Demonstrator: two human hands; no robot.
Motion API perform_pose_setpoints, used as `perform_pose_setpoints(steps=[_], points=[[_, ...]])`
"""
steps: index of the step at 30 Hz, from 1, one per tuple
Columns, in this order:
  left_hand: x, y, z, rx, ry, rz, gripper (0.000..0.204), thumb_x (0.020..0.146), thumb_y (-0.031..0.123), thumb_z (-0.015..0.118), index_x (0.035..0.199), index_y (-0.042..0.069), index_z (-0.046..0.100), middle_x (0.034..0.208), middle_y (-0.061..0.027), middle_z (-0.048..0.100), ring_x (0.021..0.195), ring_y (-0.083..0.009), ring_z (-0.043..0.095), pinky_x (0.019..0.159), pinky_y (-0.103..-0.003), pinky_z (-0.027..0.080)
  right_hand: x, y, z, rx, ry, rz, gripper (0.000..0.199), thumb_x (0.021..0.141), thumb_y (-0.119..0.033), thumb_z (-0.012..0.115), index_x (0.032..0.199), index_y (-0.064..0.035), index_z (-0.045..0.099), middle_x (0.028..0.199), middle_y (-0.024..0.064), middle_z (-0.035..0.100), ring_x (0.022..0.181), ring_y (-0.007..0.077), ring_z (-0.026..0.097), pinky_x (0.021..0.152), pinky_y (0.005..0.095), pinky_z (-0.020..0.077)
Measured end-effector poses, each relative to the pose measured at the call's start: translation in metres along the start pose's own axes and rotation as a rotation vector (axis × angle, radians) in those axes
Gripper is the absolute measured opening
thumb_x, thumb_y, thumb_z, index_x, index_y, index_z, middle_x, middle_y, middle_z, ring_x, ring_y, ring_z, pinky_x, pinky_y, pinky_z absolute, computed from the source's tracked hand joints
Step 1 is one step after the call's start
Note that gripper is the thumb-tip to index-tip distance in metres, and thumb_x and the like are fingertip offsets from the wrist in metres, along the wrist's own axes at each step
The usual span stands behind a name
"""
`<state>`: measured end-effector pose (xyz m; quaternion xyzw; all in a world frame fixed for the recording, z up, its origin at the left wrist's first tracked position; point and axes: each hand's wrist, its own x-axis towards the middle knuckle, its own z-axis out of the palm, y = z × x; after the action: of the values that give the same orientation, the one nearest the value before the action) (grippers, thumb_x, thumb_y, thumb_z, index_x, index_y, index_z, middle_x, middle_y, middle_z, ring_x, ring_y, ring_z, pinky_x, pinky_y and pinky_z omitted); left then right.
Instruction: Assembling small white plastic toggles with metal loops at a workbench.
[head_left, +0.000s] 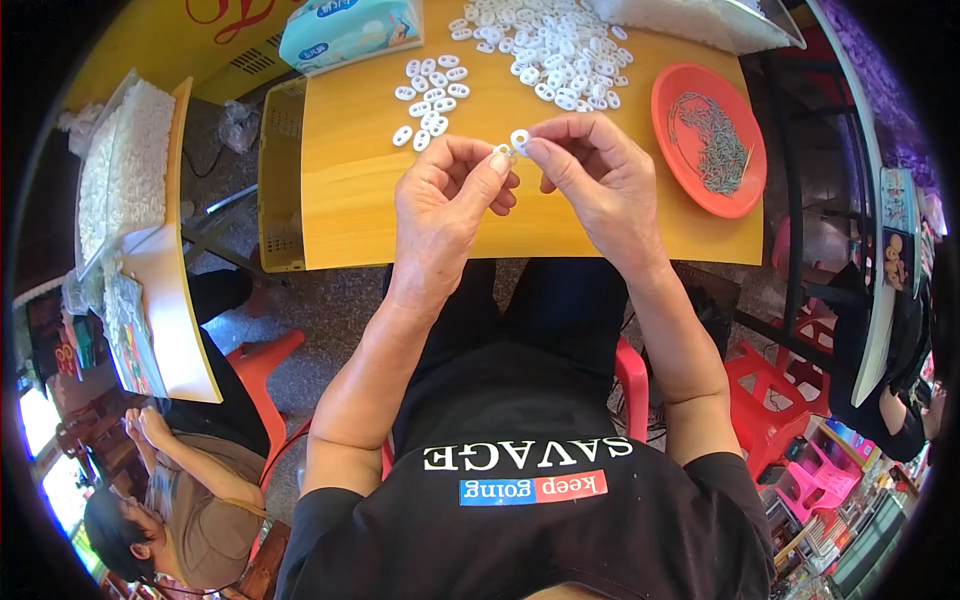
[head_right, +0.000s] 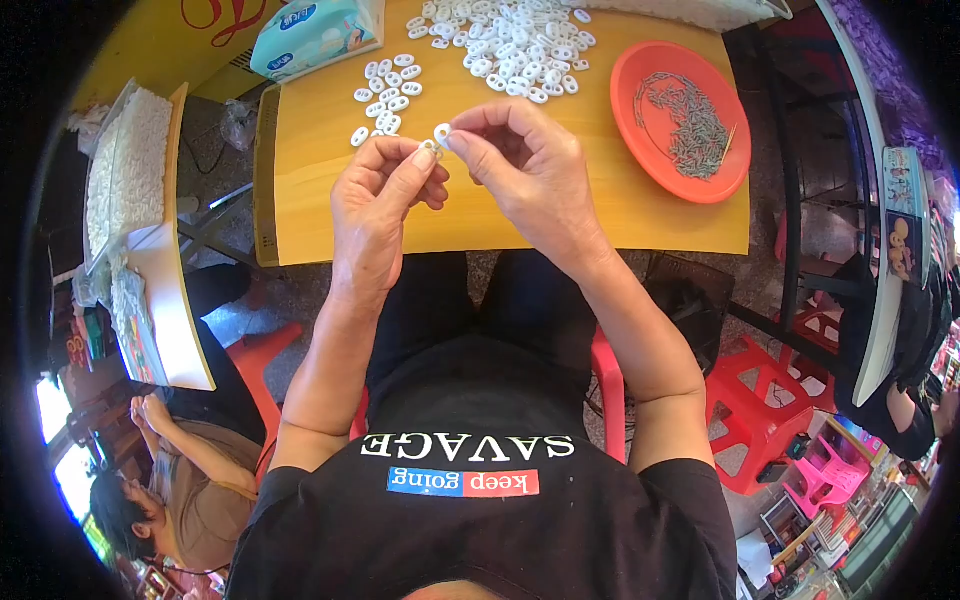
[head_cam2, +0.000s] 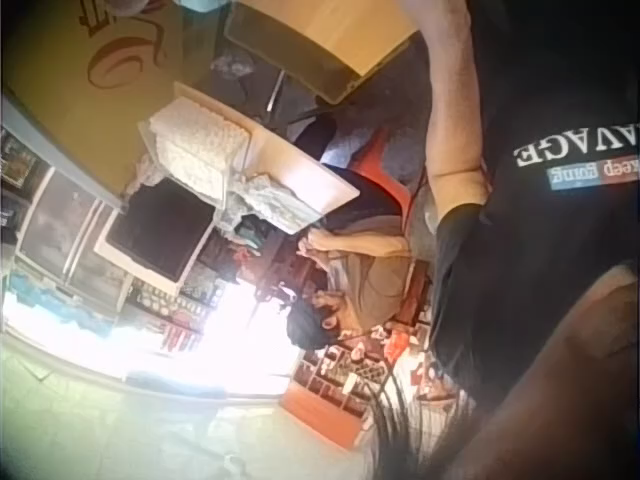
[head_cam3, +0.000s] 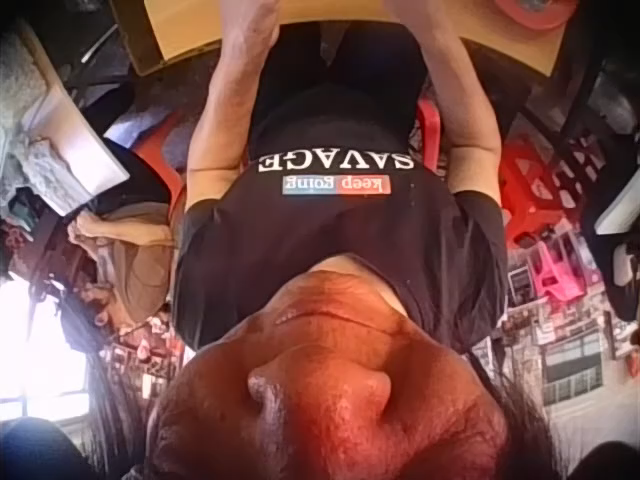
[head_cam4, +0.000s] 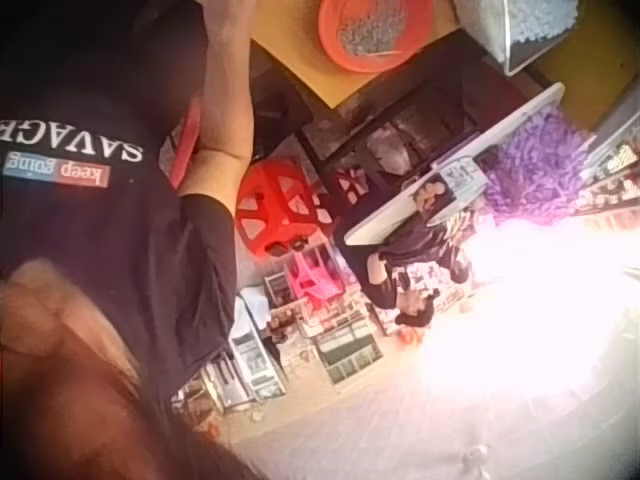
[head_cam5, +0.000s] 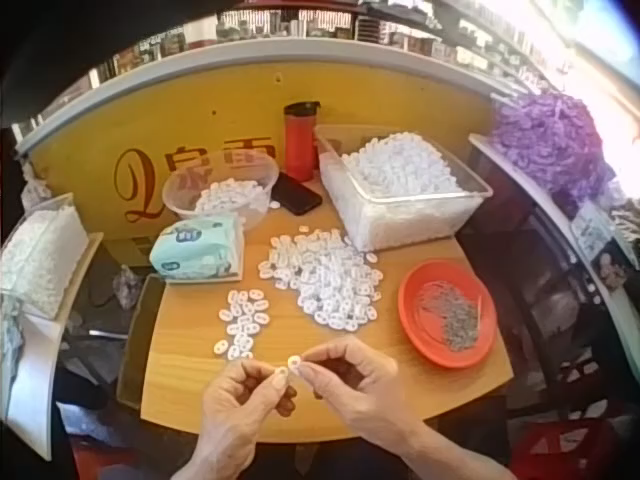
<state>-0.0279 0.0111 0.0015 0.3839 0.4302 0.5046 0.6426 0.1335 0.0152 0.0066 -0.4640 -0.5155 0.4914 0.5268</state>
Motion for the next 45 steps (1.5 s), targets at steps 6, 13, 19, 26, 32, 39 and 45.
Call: perform_pose_setpoints(steps=[6,13,19,26,32,39,45], points=[[-0.001,0.000,0.000,-0.017,-0.008,-0.010,0.015,0.094,0.012,0.065,0.098,-0.001,0.060,0.083,-0.0094,0.067,0.071,-0.0130,0.062,0.066,-0.025,0.051,-0.002,-0.001,0.003,-0.074,-0.009,-0.046,0.012,0.091,-0.007,0.068,0.099,0.0016,0.065,0.086,0.0028,0.068,0.075,0.0060,0.062,0.066,0.0215,0.0516],[-0.002,0.001,0.003,-0.075,-0.022,-0.017,0.015,0.093,0.011,0.066,0.096,-0.003,0.061,0.082,-0.0112,0.068,0.067,-0.0124,0.064,0.065,-0.025,0.052,-0.008,-0.001,0.009,-0.009,0.038,-0.026,0.014,0.091,-0.005,0.067,0.102,0.0040,0.064,0.091,0.0064,0.068,0.075,0.0076,0.062,0.067,0.0212,0.0521],[-0.002,-0.007,0.000,-0.025,-0.075,0.025,0.013,0.093,0.010,0.066,0.099,0.000,0.061,0.088,-0.0071,0.066,0.080,-0.0111,0.063,0.072,-0.024,0.051,-0.009,0.006,0.005,0.205,0.006,0.072,0.015,0.093,-0.007,0.066,0.104,0.0021,0.063,0.093,0.0063,0.067,0.076,0.0087,0.061,0.071,0.0239,0.0533],[-0.004,-0.017,-0.012,-0.013,-0.202,0.255,0.031,0.096,0.023,0.064,0.116,0.000,0.060,0.125,-0.0093,0.051,0.099,-0.0121,0.057,0.083,-0.026,0.047,-0.006,0.001,-0.001,0.570,-0.145,0.262,0.040,0.092,-0.009,0.067,0.125,0.0037,0.049,0.097,0.0115,0.067,0.077,0.0130,0.064,0.069,0.0279,0.0548],[-0.015,-0.022,-0.010,-0.122,-0.317,0.204,0.046,0.099,0.038,0.056,0.125,0.000,0.058,0.135,-0.0116,0.047,0.092,-0.0102,0.057,0.075,-0.022,0.046,-0.010,-0.002,0.005,0.678,-0.295,0.397,0.069,0.092,-0.010,0.068,0.146,-0.0015,0.027,0.097,0.0095,0.065,0.079,0.0135,0.064,0.071,0.0286,0.0551],[-0.023,-0.028,-0.010,-0.145,-0.187,0.273,0.029,0.099,0.026,0.057,0.113,0.001,0.065,0.119,-0.0106,0.060,0.113,-0.0162,0.055,0.072,-0.021,0.045,-0.017,-0.001,0.019,0.729,-0.298,0.410,0.070,0.091,-0.010,0.068,0.147,-0.0024,0.027,0.098,0.0083,0.064,0.081,0.0116,0.062,0.073,0.0272,0.0546],[-0.023,-0.022,-0.018,-0.209,-0.214,0.188,0.024,0.098,0.018,0.059,0.113,0.000,0.063,0.117,-0.0113,0.061,0.114,-0.0188,0.055,0.081,-0.026,0.048,-0.016,-0.001,0.023,0.738,-0.330,0.392,0.066,0.092,-0.010,0.067,0.146,-0.0028,0.031,0.099,0.0079,0.064,0.087,0.0111,0.061,0.076,0.0244,0.0521]])
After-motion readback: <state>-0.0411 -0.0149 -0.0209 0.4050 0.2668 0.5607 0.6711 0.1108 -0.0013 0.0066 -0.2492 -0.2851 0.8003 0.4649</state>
